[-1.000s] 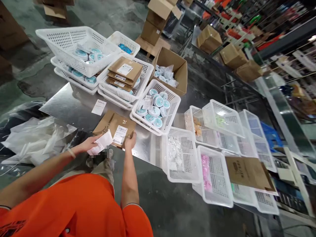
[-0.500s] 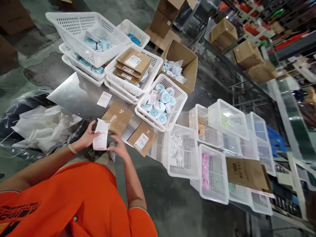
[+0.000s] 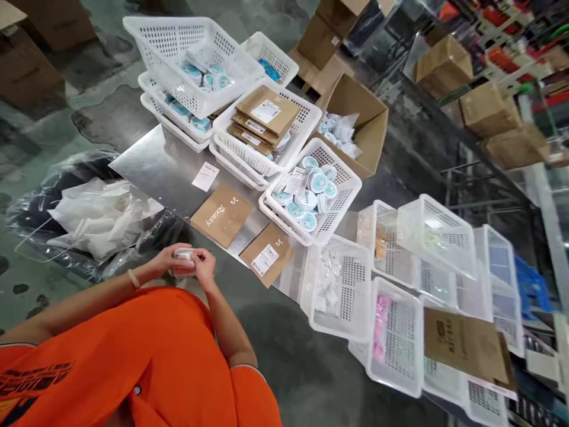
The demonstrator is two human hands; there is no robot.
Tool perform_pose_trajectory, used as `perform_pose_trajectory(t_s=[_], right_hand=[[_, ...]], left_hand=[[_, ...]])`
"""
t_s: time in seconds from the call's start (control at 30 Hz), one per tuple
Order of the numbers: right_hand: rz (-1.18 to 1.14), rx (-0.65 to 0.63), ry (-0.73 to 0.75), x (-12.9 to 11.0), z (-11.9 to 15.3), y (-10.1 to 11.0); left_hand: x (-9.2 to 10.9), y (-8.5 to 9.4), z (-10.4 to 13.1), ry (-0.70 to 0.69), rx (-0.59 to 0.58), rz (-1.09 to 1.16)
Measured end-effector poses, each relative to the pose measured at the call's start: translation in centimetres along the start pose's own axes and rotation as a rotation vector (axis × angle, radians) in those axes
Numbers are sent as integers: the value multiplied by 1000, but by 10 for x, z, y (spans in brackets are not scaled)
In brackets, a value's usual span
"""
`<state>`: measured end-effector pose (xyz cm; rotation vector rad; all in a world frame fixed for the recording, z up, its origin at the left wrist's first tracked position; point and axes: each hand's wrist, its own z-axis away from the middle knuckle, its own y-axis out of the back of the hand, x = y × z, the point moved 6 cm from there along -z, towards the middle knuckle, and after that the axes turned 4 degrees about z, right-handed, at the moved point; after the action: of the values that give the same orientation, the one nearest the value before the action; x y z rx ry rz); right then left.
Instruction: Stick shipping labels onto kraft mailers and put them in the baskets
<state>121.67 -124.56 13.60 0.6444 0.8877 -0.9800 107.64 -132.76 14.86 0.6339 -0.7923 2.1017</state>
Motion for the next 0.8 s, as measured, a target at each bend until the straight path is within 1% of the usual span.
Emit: perform_pose_trajectory(t_s=[0.03, 0.07, 0.13, 0.2, 0.27, 0.33, 0.4, 0.43, 0.47, 0.53, 0.6, 0.63, 0.7, 0.8], right_hand=[[-7, 7, 0, 0, -1, 0], [-10, 10, 8, 0, -3, 1], [7, 23, 37, -1, -5, 5], [52, 75, 67, -2, -7, 12], [101, 152, 99, -1, -6, 20], [149, 199, 137, 0, -4, 25], [219, 199, 194, -2, -4, 28], [264, 198, 231, -5, -6, 30], [310, 202, 270, -10, -11, 33], [383, 239, 324, -24, -29, 44], [403, 302, 313, -40, -60, 59], [399, 336, 291, -48, -79, 67], [396, 407, 243, -63, -116, 80], [476, 478, 201, -78, -160, 89]], left_hand=[[1, -2, 0, -29, -27, -43], [2, -3, -2, -34, -22, -74], [4, -1, -11, -36, 17, -99], [9, -3, -22, -55, 37, -130], [13, -9, -33, -70, 33, -183], [15, -14, -43, -50, 43, -208], [13, -18, -50, -7, 60, -193], [12, -19, -53, 24, 51, -176], [9, -21, -55, 62, 19, -158], [1, -26, -57, 157, -93, -127], [-8, -28, -57, 248, -186, -105], [-11, -27, -57, 274, -200, -101], [-14, -24, -61, 295, -168, -102], [-17, -24, -69, 319, -124, -104]])
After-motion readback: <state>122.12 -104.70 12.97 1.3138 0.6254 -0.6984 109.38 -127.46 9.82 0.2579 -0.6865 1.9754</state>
